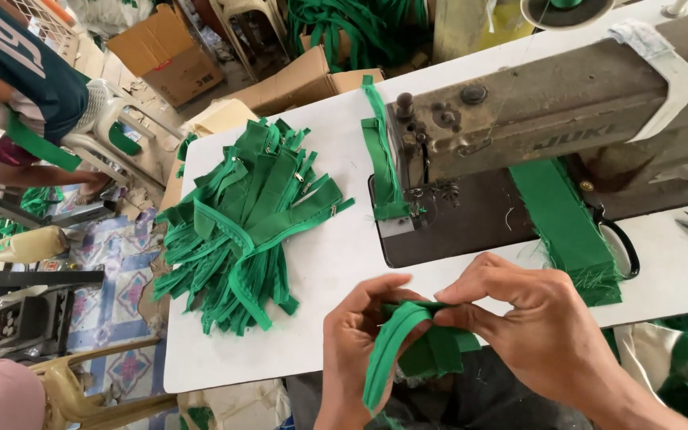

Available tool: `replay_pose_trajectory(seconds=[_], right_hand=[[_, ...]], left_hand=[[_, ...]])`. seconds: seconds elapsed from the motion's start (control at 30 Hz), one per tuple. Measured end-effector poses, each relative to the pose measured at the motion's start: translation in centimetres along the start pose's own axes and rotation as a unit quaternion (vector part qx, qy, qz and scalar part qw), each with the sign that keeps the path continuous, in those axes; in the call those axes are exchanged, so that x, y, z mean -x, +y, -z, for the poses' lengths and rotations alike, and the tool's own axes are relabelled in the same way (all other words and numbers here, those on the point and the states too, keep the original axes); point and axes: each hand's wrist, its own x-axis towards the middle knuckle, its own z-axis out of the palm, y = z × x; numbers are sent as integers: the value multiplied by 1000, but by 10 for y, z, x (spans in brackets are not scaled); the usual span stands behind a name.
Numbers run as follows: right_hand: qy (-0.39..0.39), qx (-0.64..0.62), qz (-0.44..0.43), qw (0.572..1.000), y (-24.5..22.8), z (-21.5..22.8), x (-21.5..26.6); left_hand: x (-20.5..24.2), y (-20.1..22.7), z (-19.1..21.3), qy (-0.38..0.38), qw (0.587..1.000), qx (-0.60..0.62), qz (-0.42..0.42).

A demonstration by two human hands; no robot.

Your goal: Sewing green fabric strips using an industrial sewing machine in a factory setting.

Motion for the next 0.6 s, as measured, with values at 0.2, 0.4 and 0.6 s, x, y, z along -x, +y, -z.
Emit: replay_pose_trajectory(seconds=[0.2,0.4,0.6], right_hand=[[21,-41,0,999,7,-3,1],[-10,98,-126,987,10,3,-1],[17,97,-47,994,11,-1,4]], left_hand=[[-8,-6,1,14,1000,16,13],[-12,0,-2,53,997,33,47],[-15,-4,-2,24,999,-4,37]])
